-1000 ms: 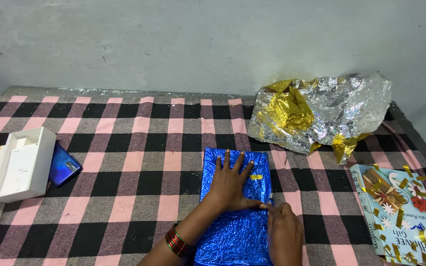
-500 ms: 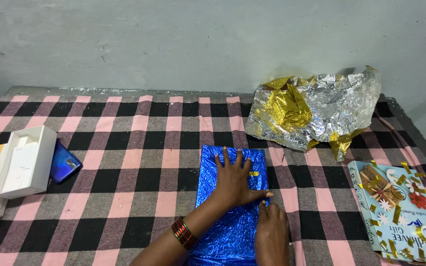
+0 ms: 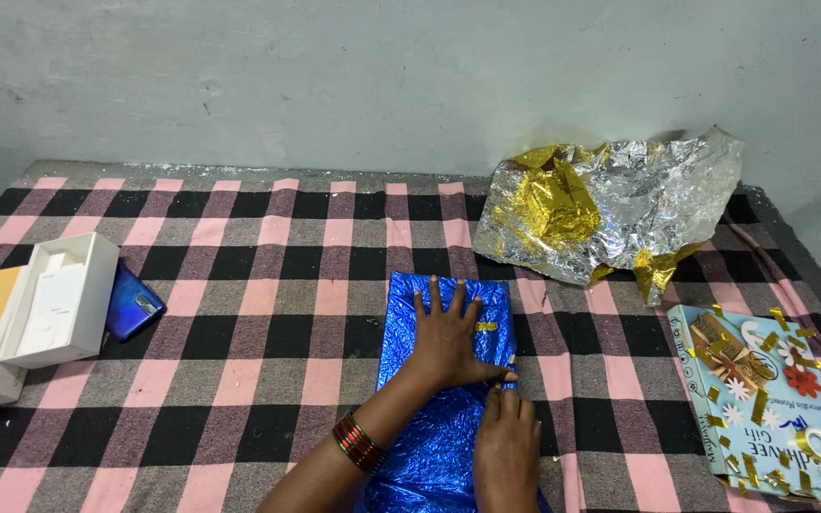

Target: The person wraps a rectangular box with blue metallic paper and secures it with gold tape. They fold the paper edges, smooth the surface, and apply tape to hold the wrapping in place.

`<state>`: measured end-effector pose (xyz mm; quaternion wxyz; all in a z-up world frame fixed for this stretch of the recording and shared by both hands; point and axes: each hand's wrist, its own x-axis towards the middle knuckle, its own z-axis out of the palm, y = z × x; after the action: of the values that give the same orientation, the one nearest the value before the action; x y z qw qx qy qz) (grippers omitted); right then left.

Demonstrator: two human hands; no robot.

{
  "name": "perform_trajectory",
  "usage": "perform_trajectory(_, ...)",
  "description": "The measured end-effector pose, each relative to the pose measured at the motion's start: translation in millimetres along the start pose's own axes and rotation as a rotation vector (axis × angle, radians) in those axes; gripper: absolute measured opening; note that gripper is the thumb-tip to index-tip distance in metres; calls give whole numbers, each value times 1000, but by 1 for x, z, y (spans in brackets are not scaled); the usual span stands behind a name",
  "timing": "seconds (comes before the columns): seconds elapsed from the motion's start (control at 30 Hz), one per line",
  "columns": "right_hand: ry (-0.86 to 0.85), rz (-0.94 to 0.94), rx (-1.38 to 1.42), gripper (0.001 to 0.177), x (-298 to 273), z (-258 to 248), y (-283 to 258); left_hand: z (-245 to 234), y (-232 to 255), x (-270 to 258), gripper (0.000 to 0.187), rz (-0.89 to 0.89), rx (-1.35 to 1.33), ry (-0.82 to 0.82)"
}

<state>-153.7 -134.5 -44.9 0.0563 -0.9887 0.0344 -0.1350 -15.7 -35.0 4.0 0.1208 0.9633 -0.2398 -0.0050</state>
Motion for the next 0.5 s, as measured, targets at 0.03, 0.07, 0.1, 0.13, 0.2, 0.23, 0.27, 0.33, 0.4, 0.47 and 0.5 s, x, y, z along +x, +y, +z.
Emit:
perform_trajectory(0.03, 8, -10, 4, 44, 0, 0, 1, 0, 0, 0, 138, -7, -8, -13)
perform_trajectory(0.07, -39, 3, 84, 42, 0, -1, 5, -1, 0, 0, 138, -13, -15, -25)
perform_trajectory(0.1, -85, 15, 164, 41, 1, -3, 10, -1, 0, 1, 138, -20, -22, -37)
perform_trajectory(0.13, -133, 25, 245, 39, 2, -5, 16, -2, -1, 1, 138, -22, -19, -45)
perform_trajectory(0.2, 12, 30, 405, 32, 4, -13, 28, -1, 0, 2, 138, -25, -16, -64)
perform_trajectory(0.23, 84, 34, 484, 29, 4, -18, 33, -1, 0, 2, 138, -24, -5, -62)
perform_trajectory(0.27, 38, 156, 487, 31, 6, -22, 38, -1, 0, 2, 138, -21, 7, -61)
perform_trajectory(0.33, -54, 398, 488, 33, 15, -29, 46, -2, 0, 3, 138, -22, 11, -80)
perform_trajectory(0.4, -64, 368, 508, 38, 23, -33, 48, -3, 0, 3, 140, -31, -4, -122)
perform_trajectory(0.47, -95, 353, 515, 42, 28, -33, 47, -4, 0, 2, 139, -25, 3, -113)
perform_trajectory(0.5, -121, 352, 511, 42, 30, -31, 45, -4, 0, 2, 138, -22, 6, -108)
